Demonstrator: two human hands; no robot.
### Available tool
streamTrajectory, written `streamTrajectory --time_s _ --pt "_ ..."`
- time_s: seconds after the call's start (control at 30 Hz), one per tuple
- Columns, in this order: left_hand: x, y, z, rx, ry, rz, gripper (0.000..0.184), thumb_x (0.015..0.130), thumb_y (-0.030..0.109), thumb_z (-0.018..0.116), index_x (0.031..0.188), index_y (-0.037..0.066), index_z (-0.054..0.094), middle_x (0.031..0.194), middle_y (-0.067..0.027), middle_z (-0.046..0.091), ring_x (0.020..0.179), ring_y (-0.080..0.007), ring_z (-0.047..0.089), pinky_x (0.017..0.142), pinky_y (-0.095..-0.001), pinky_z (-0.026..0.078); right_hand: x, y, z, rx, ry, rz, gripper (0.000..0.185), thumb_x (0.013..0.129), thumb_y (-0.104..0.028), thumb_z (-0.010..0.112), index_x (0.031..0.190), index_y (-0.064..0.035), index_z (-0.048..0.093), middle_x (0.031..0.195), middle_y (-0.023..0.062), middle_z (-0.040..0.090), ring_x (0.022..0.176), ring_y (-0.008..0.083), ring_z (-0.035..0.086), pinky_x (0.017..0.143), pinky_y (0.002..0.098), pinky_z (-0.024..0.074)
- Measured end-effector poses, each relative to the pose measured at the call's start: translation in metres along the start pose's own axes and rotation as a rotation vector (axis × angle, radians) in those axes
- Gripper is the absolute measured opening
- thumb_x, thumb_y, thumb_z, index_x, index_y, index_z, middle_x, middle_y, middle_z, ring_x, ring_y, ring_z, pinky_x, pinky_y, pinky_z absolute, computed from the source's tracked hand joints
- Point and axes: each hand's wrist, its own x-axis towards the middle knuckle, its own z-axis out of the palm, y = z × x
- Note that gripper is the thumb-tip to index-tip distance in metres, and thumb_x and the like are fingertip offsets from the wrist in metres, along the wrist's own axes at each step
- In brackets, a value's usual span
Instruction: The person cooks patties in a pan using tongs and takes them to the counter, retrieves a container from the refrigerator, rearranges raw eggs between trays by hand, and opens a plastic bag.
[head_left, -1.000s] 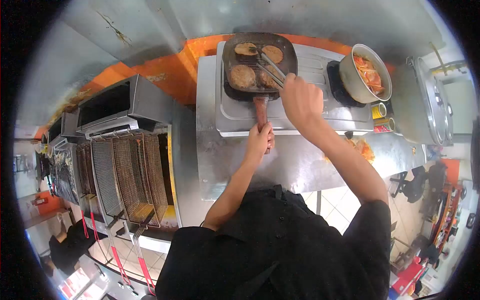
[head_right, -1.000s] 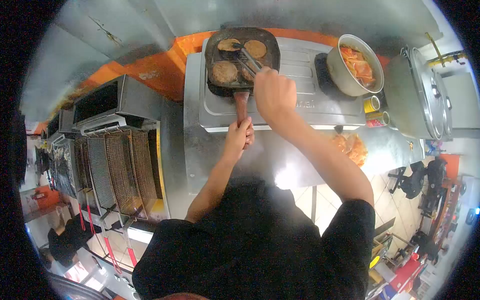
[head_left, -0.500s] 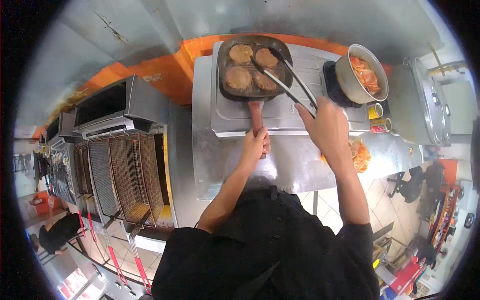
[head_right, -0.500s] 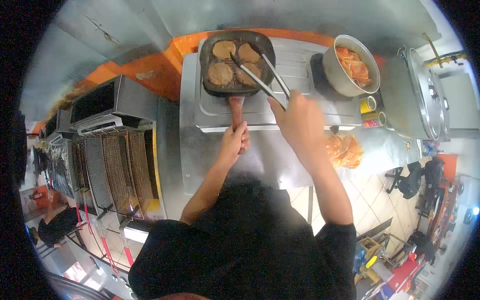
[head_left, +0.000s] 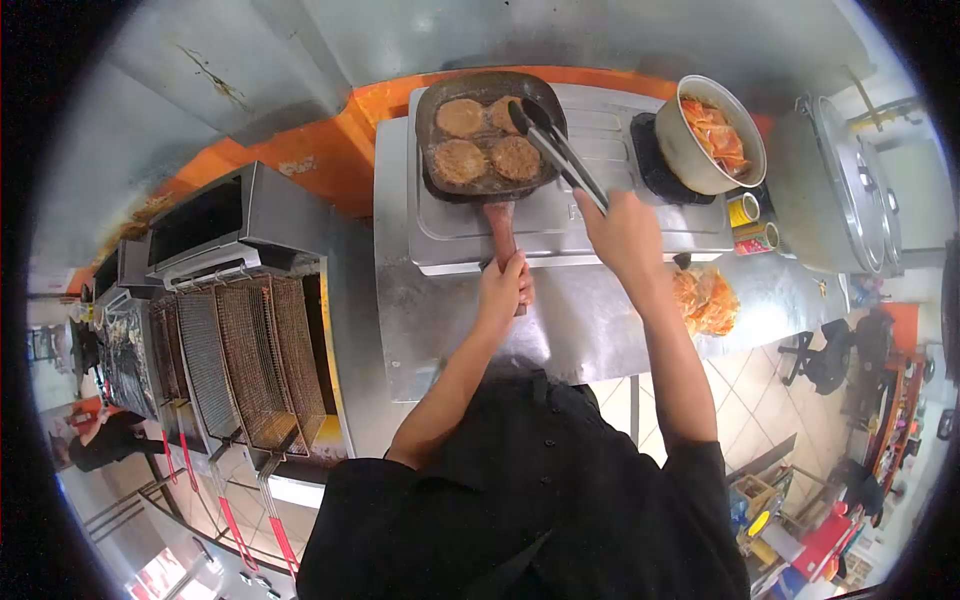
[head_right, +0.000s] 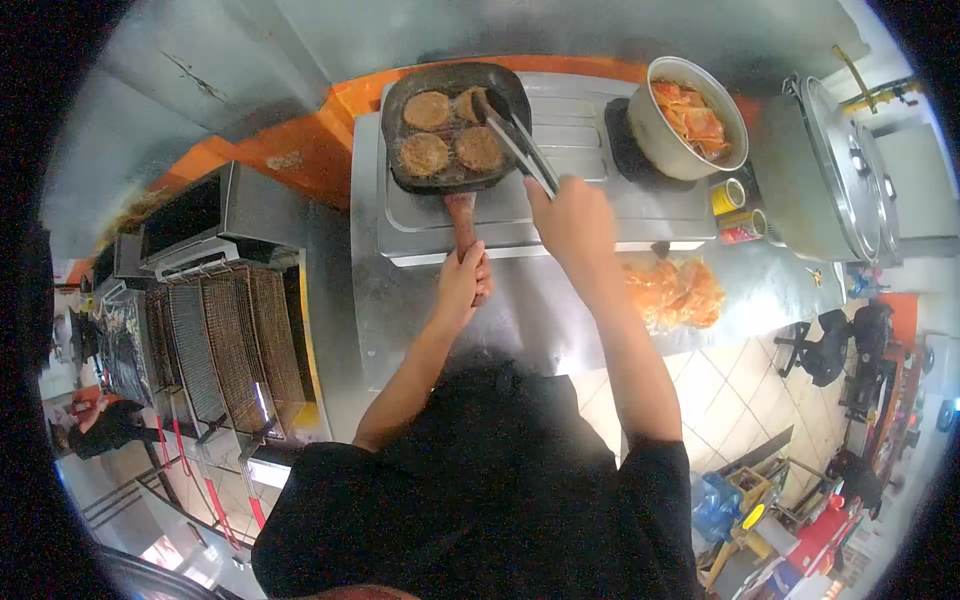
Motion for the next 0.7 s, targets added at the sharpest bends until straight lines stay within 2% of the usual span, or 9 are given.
streamTrajectory --time_s 0.23,0.33,0.47,0.57,0.63,0.7 --pt "0.000 0.004 0.001 -0.015 -0.011 0.021 0.021 0.090 0.024 0.049 0.080 0.007 0.041 0.056 0.0037 0.035 0.043 -0.0061 0.031 0.040 -0.0215 0.026 0.010 -0.017 0.015 -0.151 0.019 0.018 0.042 0.083 -0.040 0.054 0.077 0.0003 0.062 0.072 0.0223 0.062 0.070 0.0406 0.062 0.062 0.0435 0.0507" --pt "0.006 -0.003 -0.001 -0.037 -0.011 0.053 0.023 0.090 0.023 0.049 0.078 0.005 0.042 0.052 0.0020 0.036 0.039 -0.0088 0.032 0.039 -0.0254 0.029 0.007 -0.017 0.022 -0.117 0.012 -0.004 0.041 0.081 -0.038 0.057 0.075 0.0018 0.061 0.069 0.0261 0.060 0.068 0.0421 0.061 0.061 0.0475 0.0494" --pt "0.014 -0.006 0.002 -0.071 -0.014 0.036 0.022 0.090 0.022 0.049 0.078 0.005 0.042 0.052 0.0020 0.036 0.039 -0.0086 0.033 0.039 -0.0251 0.029 0.019 -0.013 0.020 -0.118 -0.017 -0.006 0.042 0.082 -0.039 0.055 0.072 0.0014 0.060 0.072 0.0246 0.061 0.069 0.0412 0.062 0.062 0.0449 0.0505" --pt "0.012 -0.006 0.001 -0.070 -0.020 0.074 0.021 0.090 0.022 0.049 0.078 0.006 0.042 0.052 0.0021 0.036 0.040 -0.0084 0.033 0.039 -0.0249 0.028 0.031 0.002 0.021 -0.006 0.047 -0.049 0.046 0.082 -0.040 0.056 0.070 0.0040 0.060 0.071 0.0279 0.060 0.070 0.0433 0.060 0.064 0.0467 0.0492" --pt "0.008 -0.005 0.000 -0.046 -0.001 0.035 0.021 0.090 0.022 0.049 0.078 0.006 0.042 0.053 0.0024 0.036 0.040 -0.0081 0.033 0.039 -0.0249 0.029 0.026 -0.004 0.009 0.185 -0.056 0.037 0.049 0.081 -0.040 0.056 0.068 0.0067 0.060 0.069 0.0306 0.058 0.072 0.0460 0.058 0.065 0.0479 0.0474" --pt "0.003 -0.001 0.002 -0.039 -0.006 0.021 0.021 0.089 0.022 0.049 0.077 0.006 0.042 0.053 0.0026 0.036 0.040 -0.0080 0.033 0.039 -0.0248 0.029 0.022 -0.005 0.015 0.164 -0.066 0.019 0.050 0.081 -0.040 0.056 0.068 0.0076 0.060 0.069 0.0313 0.057 0.072 0.0464 0.058 0.066 0.0477 0.0470"
